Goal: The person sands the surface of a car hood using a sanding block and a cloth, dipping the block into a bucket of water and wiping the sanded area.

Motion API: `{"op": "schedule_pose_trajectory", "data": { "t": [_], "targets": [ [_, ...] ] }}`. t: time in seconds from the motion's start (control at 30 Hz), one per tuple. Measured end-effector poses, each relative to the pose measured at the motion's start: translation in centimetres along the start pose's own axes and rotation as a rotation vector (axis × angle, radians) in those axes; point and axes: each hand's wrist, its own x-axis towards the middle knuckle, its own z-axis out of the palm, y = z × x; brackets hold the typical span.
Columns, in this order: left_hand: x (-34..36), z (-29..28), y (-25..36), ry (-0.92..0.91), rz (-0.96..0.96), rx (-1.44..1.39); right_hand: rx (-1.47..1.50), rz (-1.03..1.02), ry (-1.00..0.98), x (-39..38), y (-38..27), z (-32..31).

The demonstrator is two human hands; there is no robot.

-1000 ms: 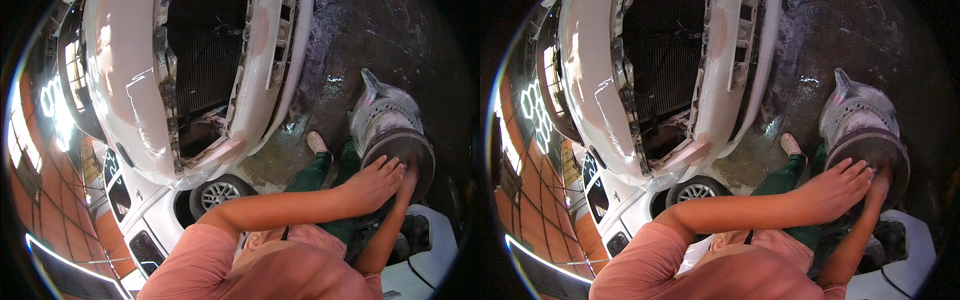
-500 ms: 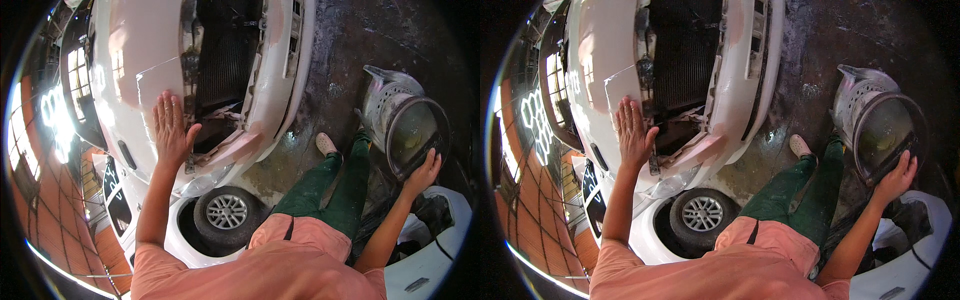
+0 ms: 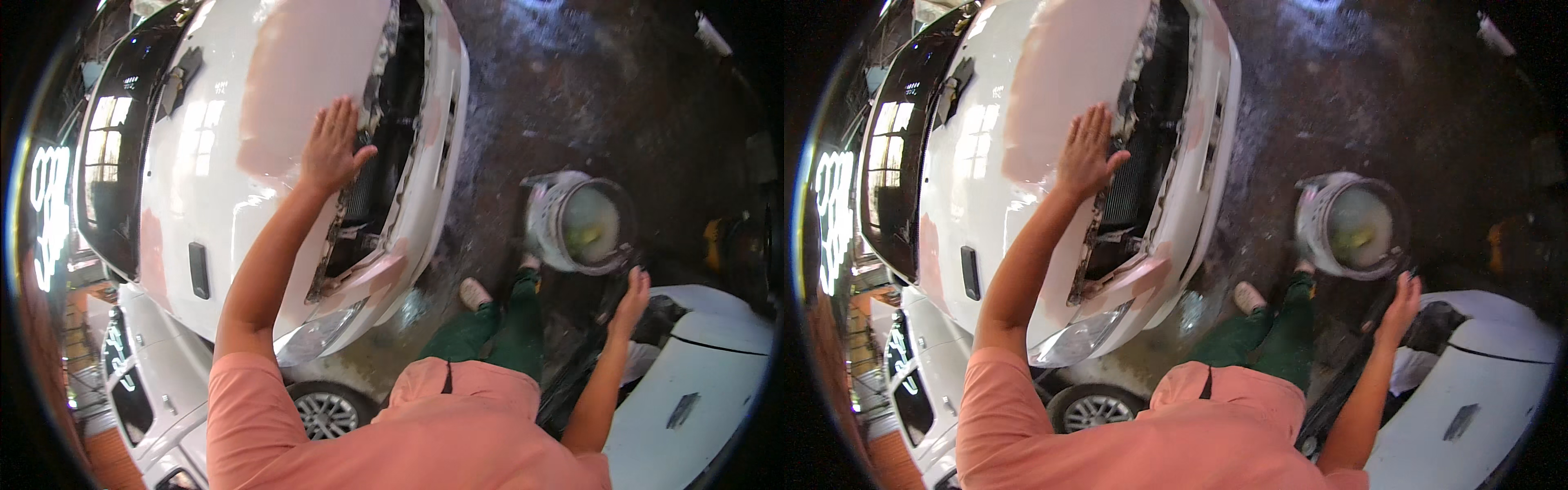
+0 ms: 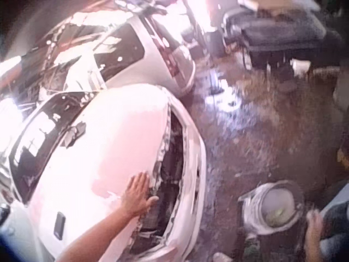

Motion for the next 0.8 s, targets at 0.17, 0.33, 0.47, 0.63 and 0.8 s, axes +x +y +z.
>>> {"op": "schedule_pose_trajectory", "data": {
  "t": [0.17, 0.33, 0.47, 0.63, 0.8],
  "targets": [
    [-2.3, -0.6, 0.8, -0.001, 0.037, -0.025, -0.361, -0.155, 0.031, -6.4, 5.4, -5.8],
    [-8.0, -2.5, 1.0, -0.036, 0.030, 0.009, -0.450, -0.113, -0.090, -13.5, 10.1, -10.4],
    [-14.8, -3.8, 0.7, -0.141, -0.003, 0.036, -0.621, -0.096, -0.186, -18.4, 15.0, -12.4],
    [-16.5, -4.8, 0.6, -0.140, 0.014, -0.027, -0.798, 0.156, -0.193, -26.6, 18.3, -16.1],
    [-10.7, -4.0, -1.5, -0.107, 0.046, -0.072, -0.929, 0.627, -0.102, -32.1, 19.1, -15.5]
  ]
}}
